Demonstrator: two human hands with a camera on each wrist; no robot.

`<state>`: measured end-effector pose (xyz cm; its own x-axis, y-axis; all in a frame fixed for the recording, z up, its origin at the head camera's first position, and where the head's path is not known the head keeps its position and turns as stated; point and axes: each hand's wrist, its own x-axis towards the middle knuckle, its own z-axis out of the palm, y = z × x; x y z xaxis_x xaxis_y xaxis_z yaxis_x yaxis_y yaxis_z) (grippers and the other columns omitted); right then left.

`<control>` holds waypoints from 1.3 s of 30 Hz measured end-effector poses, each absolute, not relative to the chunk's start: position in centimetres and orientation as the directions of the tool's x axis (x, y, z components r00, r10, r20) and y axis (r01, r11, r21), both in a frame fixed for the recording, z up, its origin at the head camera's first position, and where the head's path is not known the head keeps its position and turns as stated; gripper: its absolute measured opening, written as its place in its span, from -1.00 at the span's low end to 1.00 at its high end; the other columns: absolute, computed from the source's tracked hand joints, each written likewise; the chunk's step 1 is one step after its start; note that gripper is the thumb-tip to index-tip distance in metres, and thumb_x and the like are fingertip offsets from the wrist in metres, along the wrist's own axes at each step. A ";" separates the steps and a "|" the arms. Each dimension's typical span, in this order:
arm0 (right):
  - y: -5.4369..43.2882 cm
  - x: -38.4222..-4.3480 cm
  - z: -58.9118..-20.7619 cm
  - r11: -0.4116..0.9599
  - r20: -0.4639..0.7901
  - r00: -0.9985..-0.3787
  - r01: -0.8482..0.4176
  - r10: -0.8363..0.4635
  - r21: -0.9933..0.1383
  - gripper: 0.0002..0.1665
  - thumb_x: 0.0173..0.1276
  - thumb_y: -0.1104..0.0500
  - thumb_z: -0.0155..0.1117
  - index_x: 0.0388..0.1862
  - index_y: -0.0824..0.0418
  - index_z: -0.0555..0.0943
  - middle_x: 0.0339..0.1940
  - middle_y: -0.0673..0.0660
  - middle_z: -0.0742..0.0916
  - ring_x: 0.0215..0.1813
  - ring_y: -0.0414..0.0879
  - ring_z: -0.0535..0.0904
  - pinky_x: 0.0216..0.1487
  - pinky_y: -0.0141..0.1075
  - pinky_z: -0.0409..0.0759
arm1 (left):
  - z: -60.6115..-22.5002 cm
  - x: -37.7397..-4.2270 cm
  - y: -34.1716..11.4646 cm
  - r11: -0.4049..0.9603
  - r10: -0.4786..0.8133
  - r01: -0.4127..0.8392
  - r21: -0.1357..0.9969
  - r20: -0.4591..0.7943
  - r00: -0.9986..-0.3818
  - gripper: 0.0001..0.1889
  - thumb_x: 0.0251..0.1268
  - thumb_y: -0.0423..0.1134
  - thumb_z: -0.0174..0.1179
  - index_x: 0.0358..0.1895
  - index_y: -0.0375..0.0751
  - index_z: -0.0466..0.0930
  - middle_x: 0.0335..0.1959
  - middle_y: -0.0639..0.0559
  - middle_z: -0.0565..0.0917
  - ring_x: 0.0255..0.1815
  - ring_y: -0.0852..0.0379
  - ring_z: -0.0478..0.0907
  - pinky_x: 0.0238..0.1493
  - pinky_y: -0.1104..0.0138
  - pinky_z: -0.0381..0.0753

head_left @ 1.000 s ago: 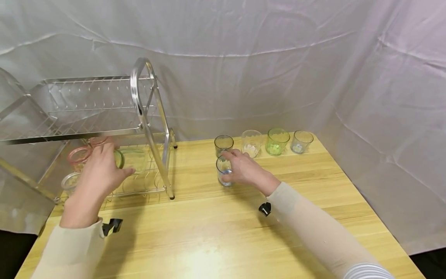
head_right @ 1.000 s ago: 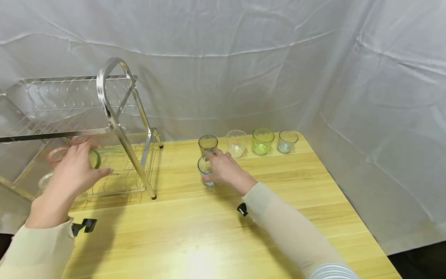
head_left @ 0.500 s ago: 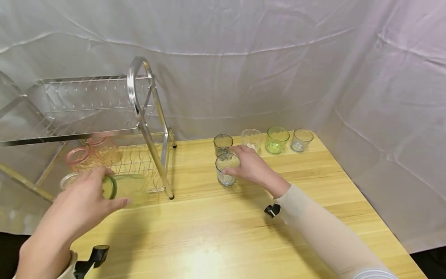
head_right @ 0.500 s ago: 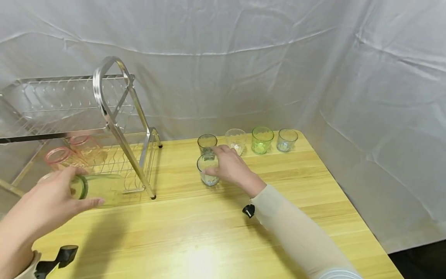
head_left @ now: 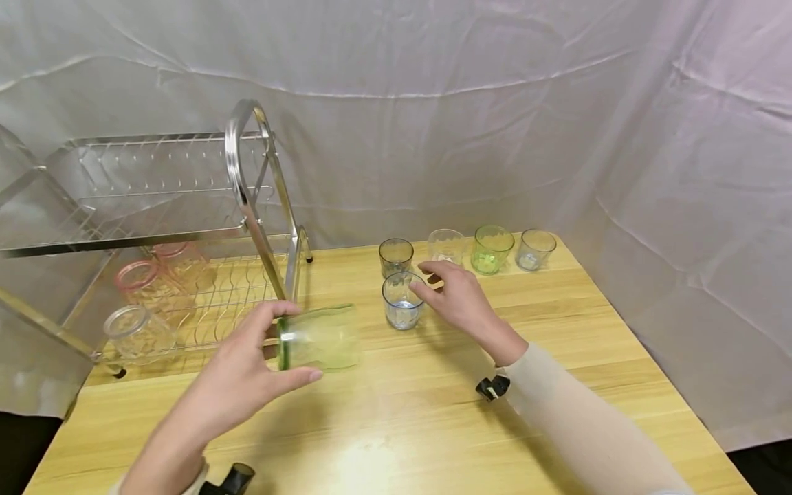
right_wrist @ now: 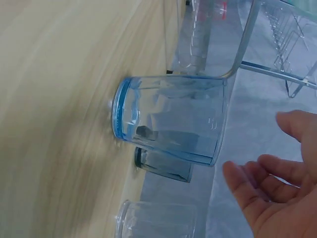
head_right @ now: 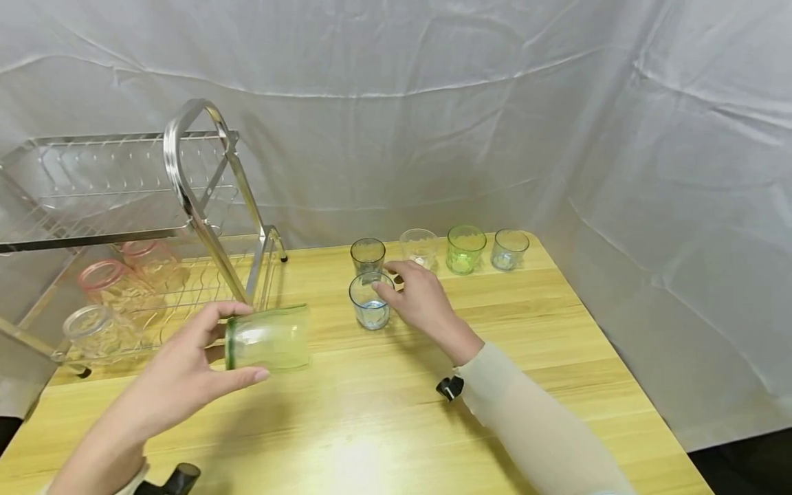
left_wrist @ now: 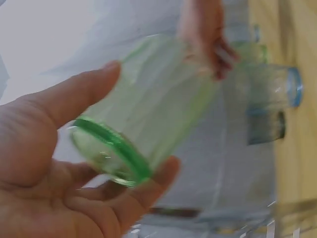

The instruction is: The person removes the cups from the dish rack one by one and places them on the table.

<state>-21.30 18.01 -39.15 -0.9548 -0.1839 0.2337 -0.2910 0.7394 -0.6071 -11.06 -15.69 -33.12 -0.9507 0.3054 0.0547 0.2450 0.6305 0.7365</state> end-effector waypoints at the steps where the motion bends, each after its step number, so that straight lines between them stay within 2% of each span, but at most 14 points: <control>1: 18.0 -21.1 -39.2 0.722 0.245 -0.953 -0.294 -0.176 -0.626 -0.43 0.52 -0.06 0.39 0.34 0.25 0.64 0.22 0.24 0.75 0.09 0.13 0.76 0.05 -0.06 0.79 | -33.6 -11.2 -15.2 0.596 0.309 0.248 0.764 0.067 -0.949 -0.15 0.13 0.05 0.62 0.42 -0.04 0.35 0.26 -0.08 0.51 0.28 -0.16 0.58 0.25 -0.04 0.69; 2: 18.0 -20.9 -39.2 0.703 0.252 -0.953 -0.295 -0.168 -0.648 -0.46 0.52 -0.04 0.39 0.32 0.24 0.65 0.20 0.23 0.76 0.09 0.10 0.76 0.06 -0.07 0.79 | -34.0 -11.3 -14.7 0.566 0.310 0.248 0.786 0.076 -0.948 -0.15 0.13 0.01 0.62 0.43 -0.06 0.33 0.33 -0.08 0.47 0.33 -0.18 0.55 0.30 -0.04 0.66; 5: 18.0 -20.1 -39.1 0.628 0.248 -0.955 -0.293 -0.161 -0.721 -0.50 0.51 -0.02 0.41 0.30 0.20 0.67 0.16 0.17 0.77 0.10 0.02 0.73 0.09 -0.11 0.78 | -35.4 -12.1 -13.4 0.494 0.313 0.223 0.840 0.068 -0.947 -0.15 0.13 -0.08 0.63 0.43 -0.04 0.29 0.35 -0.10 0.41 0.35 -0.20 0.52 0.32 0.00 0.65; 9: 17.9 -18.9 -39.0 0.484 0.215 -0.952 -0.297 -0.219 -0.823 -0.45 0.49 0.01 0.44 0.36 0.18 0.63 0.24 0.19 0.74 0.20 0.03 0.68 0.16 -0.16 0.75 | -37.4 -13.3 -12.1 0.394 0.326 0.176 0.902 0.042 -0.944 -0.14 0.10 -0.20 0.64 0.41 -0.03 0.29 0.36 -0.12 0.40 0.35 -0.23 0.52 0.35 0.05 0.64; 12: 17.9 -18.1 -39.0 0.359 0.183 -0.930 -0.297 -0.319 -0.885 -0.32 0.45 0.06 0.48 0.48 0.17 0.54 0.39 0.24 0.65 0.33 0.11 0.62 0.21 -0.23 0.73 | -38.8 -14.0 -11.3 0.339 0.337 0.144 0.930 0.022 -0.941 -0.14 0.08 -0.23 0.64 0.41 -0.01 0.30 0.35 -0.13 0.42 0.29 -0.21 0.55 0.27 0.09 0.70; 14: 18.0 -17.6 -39.1 0.280 0.153 -0.904 -0.279 -0.399 -0.919 -0.18 0.41 0.07 0.52 0.58 0.14 0.43 0.52 0.25 0.54 0.39 0.20 0.58 0.22 -0.25 0.72 | -39.4 -14.3 -10.7 0.316 0.338 0.120 0.941 0.006 -0.941 -0.14 0.08 -0.23 0.63 0.41 0.02 0.30 0.33 -0.14 0.44 0.21 -0.18 0.61 0.13 0.13 0.77; 16: 18.0 -17.3 -39.3 0.221 0.127 -0.875 -0.254 -0.467 -0.942 -0.04 0.36 0.06 0.56 0.66 0.12 0.32 0.63 0.24 0.42 0.46 0.26 0.52 0.25 -0.24 0.71 | -40.0 -14.6 -10.2 0.292 0.334 0.092 0.952 -0.012 -0.943 -0.14 0.08 -0.26 0.63 0.41 0.04 0.30 0.32 -0.14 0.45 0.13 -0.16 0.64 0.01 0.16 0.79; 18: 17.9 -17.0 -39.5 0.179 0.104 -0.851 -0.225 -0.515 -0.958 0.07 0.32 0.06 0.59 0.70 0.10 0.24 0.70 0.21 0.31 0.52 0.30 0.46 0.26 -0.21 0.70 | -40.4 -14.8 -9.8 0.270 0.324 0.065 0.961 -0.027 -0.946 -0.14 0.07 -0.30 0.63 0.41 0.04 0.31 0.33 -0.13 0.45 0.09 -0.16 0.64 -0.03 0.17 0.80; 22: 17.7 -16.7 -39.9 0.153 0.083 -0.836 -0.196 -0.542 -0.969 0.11 0.30 0.14 0.61 0.71 0.06 0.21 0.73 0.15 0.25 0.58 0.30 0.36 0.24 -0.16 0.72 | -40.9 -14.9 -9.0 0.257 0.302 0.042 0.965 -0.039 -0.952 -0.12 0.04 -0.35 0.63 0.42 0.02 0.30 0.34 -0.11 0.44 0.14 -0.19 0.61 0.01 0.17 0.80; 27: 17.5 -16.6 -40.5 0.142 0.074 -0.842 -0.176 -0.535 -0.974 0.08 0.32 0.25 0.57 0.71 0.04 0.21 0.69 0.26 0.27 0.53 0.34 0.42 0.17 -0.08 0.76 | -41.4 -14.9 -8.3 0.240 0.303 0.034 0.970 -0.042 -0.952 -0.11 0.04 -0.37 0.63 0.43 0.02 0.30 0.35 -0.10 0.44 0.19 -0.17 0.57 0.08 0.17 0.78; 31: 17.5 -16.5 -41.0 0.130 0.068 -0.852 -0.157 -0.518 -0.979 0.05 0.33 0.25 0.56 0.70 -0.05 0.23 0.61 0.27 0.36 0.47 0.32 0.48 0.16 -0.05 0.76 | -41.5 -14.8 -8.1 0.212 0.313 0.019 0.977 -0.049 -0.948 -0.10 0.04 -0.39 0.62 0.43 0.01 0.30 0.37 -0.12 0.43 0.22 -0.18 0.56 0.08 0.17 0.78; 39: 17.3 -16.3 -41.4 0.087 0.080 -0.867 -0.140 -0.493 -0.986 -0.02 0.33 0.31 0.53 0.65 0.05 0.28 0.54 0.31 0.42 0.38 0.28 0.51 0.15 -0.07 0.76 | -41.9 -14.9 -7.9 0.202 0.337 0.033 0.979 -0.038 -0.941 -0.11 0.06 -0.36 0.63 0.43 0.01 0.29 0.38 -0.12 0.40 0.26 -0.18 0.53 0.15 0.15 0.76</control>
